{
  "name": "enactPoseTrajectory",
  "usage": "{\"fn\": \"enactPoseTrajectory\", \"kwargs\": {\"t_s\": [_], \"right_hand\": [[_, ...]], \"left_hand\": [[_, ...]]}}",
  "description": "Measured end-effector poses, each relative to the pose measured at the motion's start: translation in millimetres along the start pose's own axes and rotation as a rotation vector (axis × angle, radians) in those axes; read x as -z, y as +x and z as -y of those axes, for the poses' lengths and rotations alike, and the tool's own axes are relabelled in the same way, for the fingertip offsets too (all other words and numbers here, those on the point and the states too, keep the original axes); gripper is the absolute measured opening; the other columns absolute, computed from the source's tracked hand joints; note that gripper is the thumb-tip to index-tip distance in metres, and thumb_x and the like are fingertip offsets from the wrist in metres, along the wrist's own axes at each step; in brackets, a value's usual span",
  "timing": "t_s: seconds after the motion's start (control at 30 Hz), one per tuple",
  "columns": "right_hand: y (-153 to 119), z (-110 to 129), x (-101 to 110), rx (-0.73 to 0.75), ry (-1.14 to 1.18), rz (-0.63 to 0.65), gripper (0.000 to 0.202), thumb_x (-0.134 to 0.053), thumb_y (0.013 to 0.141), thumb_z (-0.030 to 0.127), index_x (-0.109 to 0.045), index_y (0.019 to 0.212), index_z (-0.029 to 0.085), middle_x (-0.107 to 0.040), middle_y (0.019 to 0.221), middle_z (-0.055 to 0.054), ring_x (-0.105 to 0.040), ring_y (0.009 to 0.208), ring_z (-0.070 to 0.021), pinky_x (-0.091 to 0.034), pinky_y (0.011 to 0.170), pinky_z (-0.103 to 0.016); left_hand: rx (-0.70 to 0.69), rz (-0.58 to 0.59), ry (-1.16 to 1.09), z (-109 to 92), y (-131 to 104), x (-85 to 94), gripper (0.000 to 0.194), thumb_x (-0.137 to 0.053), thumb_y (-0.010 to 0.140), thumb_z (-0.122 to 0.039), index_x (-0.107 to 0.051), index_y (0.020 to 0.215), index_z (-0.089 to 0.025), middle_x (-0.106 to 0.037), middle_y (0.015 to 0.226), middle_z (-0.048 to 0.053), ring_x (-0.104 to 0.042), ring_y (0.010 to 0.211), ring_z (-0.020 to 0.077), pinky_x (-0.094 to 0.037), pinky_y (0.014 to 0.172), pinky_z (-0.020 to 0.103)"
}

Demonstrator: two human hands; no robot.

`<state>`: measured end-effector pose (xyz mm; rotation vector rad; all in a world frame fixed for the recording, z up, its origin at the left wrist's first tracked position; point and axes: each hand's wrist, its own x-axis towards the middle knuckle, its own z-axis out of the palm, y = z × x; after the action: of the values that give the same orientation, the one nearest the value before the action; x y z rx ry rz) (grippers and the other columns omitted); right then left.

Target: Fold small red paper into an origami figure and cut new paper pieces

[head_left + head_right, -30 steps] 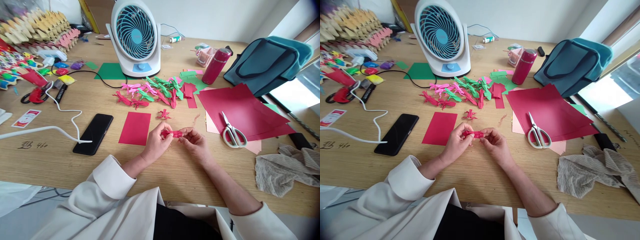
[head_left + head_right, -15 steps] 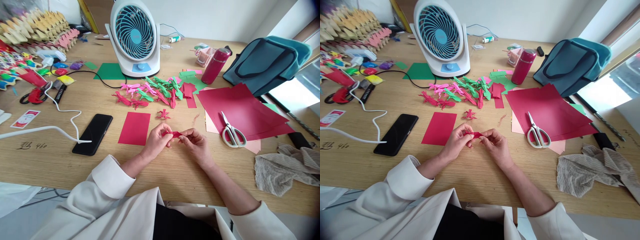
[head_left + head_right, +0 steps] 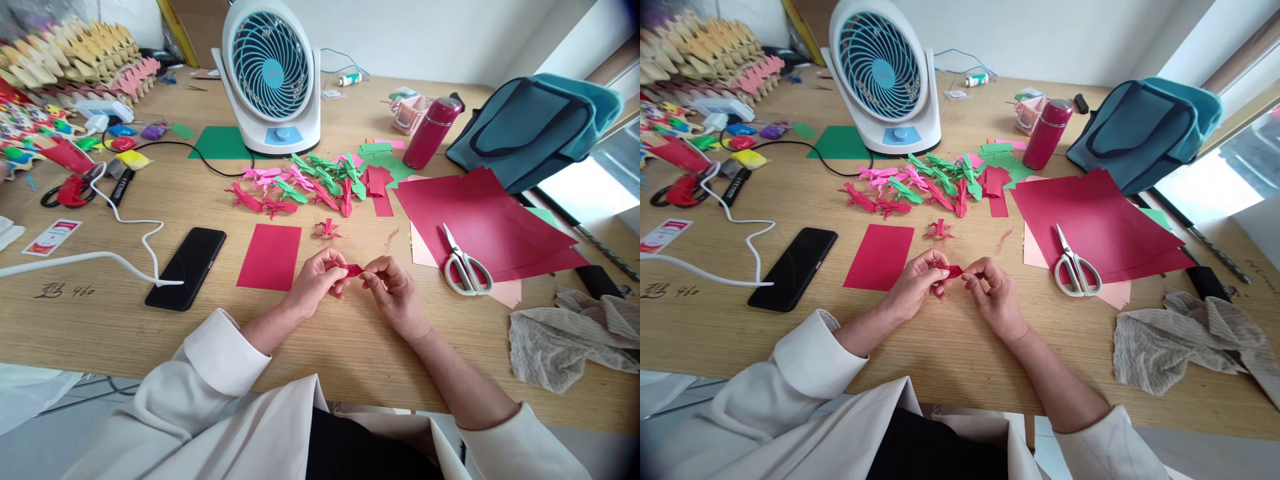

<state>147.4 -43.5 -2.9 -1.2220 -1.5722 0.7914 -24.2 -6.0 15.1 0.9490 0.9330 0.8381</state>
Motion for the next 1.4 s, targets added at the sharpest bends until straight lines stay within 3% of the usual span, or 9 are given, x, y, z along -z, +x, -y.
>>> {"fn": "enactPoseTrajectory", "kwargs": {"t_s": [0.13,0.3,0.5,0.67,0.8,1.03,1.2,1.3,1.4], "right_hand": [[-0.4,-0.1,-0.1,0.015,0.047,-0.007,0.015,-0.057,0.096,0.036,-0.058,0.087,0.024,-0.059,0.08,-0.001,-0.057,0.069,-0.0154,-0.046,0.066,-0.031],[3.2,4.7,1.1,-0.119,0.284,-0.025,0.021,-0.058,0.094,0.045,-0.056,0.099,0.025,-0.058,0.085,0.0,-0.059,0.071,-0.015,-0.049,0.071,-0.031],[8.0,5.9,0.9,-0.252,0.363,0.092,0.031,-0.065,0.088,0.053,-0.061,0.093,0.022,-0.063,0.081,0.0,-0.06,0.069,-0.015,-0.05,0.071,-0.031],[8.9,4.1,-1.2,-0.305,0.438,0.174,0.03,-0.073,0.082,0.05,-0.062,0.085,0.022,-0.064,0.074,0.0,-0.061,0.069,-0.0146,-0.049,0.07,-0.029],[8.1,3.7,-2.8,-0.322,0.514,0.185,0.028,-0.073,0.083,0.048,-0.062,0.086,0.022,-0.064,0.076,0.001,-0.061,0.07,-0.0141,-0.05,0.073,-0.03],[3.7,-2.1,-6.0,-0.145,0.358,0.007,0.018,-0.071,0.087,0.037,-0.062,0.096,0.024,-0.064,0.093,-0.003,-0.061,0.088,-0.0173,-0.05,0.084,-0.033],[1.7,-7.2,-5.3,-0.022,0.158,-0.107,0.018,-0.068,0.088,0.029,-0.059,0.104,0.025,-0.062,0.094,-0.002,-0.059,0.086,-0.0169,-0.049,0.08,-0.033],[2.0,-4.7,-4.6,0.039,0.024,-0.125,0.018,-0.067,0.088,0.023,-0.059,0.105,0.024,-0.062,0.091,-0.001,-0.056,0.078,-0.015,-0.048,0.073,-0.03],[2.4,0.2,-4.2,0.108,-0.121,-0.108,0.017,-0.065,0.089,0.019,-0.06,0.105,0.023,-0.061,0.088,-0.001,-0.055,0.075,-0.014,-0.048,0.071,-0.03]], "left_hand": [[-0.121,0.007,0.097,2.1,0.1,0.8,0.014,-0.062,0.074,-0.024,-0.052,0.082,-0.018,-0.054,0.064,-0.005,-0.05,0.049,0.0062,-0.051,0.046,0.019],[-0.35,0.004,0.313,6.7,4.1,5.7,0.01,-0.063,0.08,-0.024,-0.057,0.085,-0.017,-0.058,0.083,0.0,-0.057,0.069,0.0093,-0.051,0.055,0.018],[-0.716,0.025,0.79,4.4,4.7,11.6,0.009,-0.058,0.087,-0.012,-0.063,0.086,-0.02,-0.063,0.083,0.002,-0.058,0.083,0.0152,-0.047,0.076,0.027],[-0.851,0.071,0.947,3.3,2.7,12.5,0.009,-0.055,0.092,-0.013,-0.06,0.09,-0.021,-0.065,0.083,0.001,-0.056,0.083,0.0165,-0.045,0.082,0.029],[-0.869,0.079,0.973,4.4,2.0,12.3,0.009,-0.057,0.091,-0.013,-0.058,0.095,-0.021,-0.066,0.086,0.001,-0.057,0.084,0.0168,-0.046,0.082,0.03],[-0.851,-0.026,0.873,11.3,7.2,15.0,0.056,-0.057,0.075,0.001,-0.047,0.127,-0.02,-0.058,0.123,0.01,-0.057,0.11,0.0198,-0.046,0.098,0.035],[-0.761,-0.168,0.789,8.9,8.7,16.0,0.029,-0.053,0.079,-0.002,-0.058,0.104,-0.017,-0.064,0.104,0.006,-0.06,0.102,0.0182,-0.048,0.091,0.032],[-0.631,-0.123,0.757,5.0,6.1,13.8,0.011,-0.054,0.09,-0.016,-0.064,0.092,-0.017,-0.069,0.093,0.004,-0.063,0.094,0.0171,-0.048,0.087,0.029],[-0.52,-0.089,0.724,3.2,2.8,10.3,0.016,-0.058,0.092,-0.03,-0.067,0.092,-0.017,-0.072,0.092,0.004,-0.065,0.09,0.0174,-0.049,0.084,0.029]]}}
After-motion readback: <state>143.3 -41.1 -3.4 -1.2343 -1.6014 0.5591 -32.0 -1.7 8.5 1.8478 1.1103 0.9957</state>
